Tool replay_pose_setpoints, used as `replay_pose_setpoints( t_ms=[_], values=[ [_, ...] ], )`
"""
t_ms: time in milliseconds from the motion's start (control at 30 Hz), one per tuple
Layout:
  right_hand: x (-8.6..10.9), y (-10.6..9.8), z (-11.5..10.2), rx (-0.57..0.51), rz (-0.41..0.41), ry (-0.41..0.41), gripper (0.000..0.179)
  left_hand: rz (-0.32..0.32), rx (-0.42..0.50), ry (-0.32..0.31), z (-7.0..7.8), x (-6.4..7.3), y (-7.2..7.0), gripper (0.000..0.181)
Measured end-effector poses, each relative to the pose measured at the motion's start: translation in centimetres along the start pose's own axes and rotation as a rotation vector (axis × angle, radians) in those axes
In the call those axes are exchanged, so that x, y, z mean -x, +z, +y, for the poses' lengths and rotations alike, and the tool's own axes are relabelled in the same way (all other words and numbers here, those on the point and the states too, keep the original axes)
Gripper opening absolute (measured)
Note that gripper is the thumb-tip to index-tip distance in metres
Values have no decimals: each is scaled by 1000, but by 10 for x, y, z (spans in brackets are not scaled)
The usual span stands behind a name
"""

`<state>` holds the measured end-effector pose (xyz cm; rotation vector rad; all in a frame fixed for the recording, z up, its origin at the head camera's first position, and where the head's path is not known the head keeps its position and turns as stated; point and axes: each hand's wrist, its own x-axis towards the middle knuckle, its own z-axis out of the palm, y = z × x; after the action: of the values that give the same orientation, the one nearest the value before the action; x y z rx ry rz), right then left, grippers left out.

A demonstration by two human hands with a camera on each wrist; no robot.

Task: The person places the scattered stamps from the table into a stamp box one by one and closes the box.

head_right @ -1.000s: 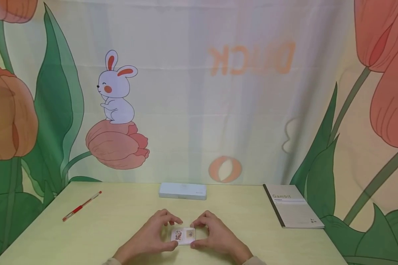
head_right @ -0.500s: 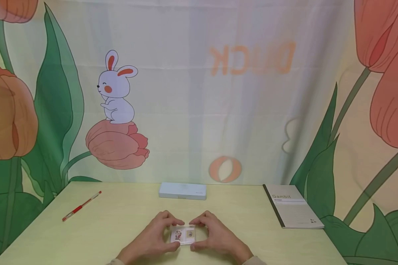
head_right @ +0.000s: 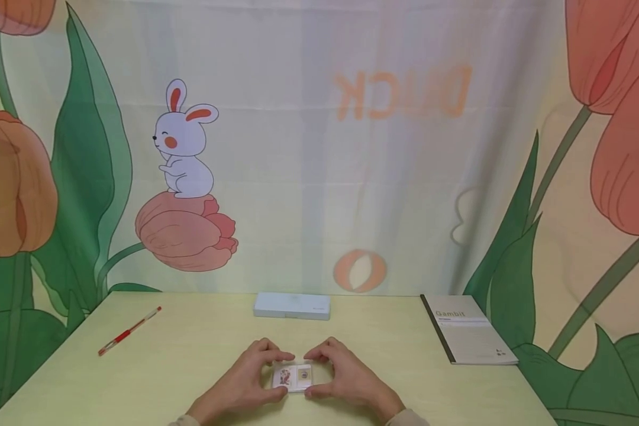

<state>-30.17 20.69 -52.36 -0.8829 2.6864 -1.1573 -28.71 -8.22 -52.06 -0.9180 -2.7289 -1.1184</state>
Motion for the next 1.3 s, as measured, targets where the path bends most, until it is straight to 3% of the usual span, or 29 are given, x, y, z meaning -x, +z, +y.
replay_pose_setpoints(
  t_ms=[300,500,800,1300],
  values=[
    [0,2,-2,22,9,-26,50,4,9,6,-3,2,0,55],
    [-2,2,-3,13,3,-1,48,9,13,6,-8,4,0,55],
    [-2,-4,-1,29,0,20,48,30,-30,-31,-16,7,-5,72],
    [-2,0,-4,7,-8,-1,46,52,-3,-48,-23,13,-8,53]
  ],
)
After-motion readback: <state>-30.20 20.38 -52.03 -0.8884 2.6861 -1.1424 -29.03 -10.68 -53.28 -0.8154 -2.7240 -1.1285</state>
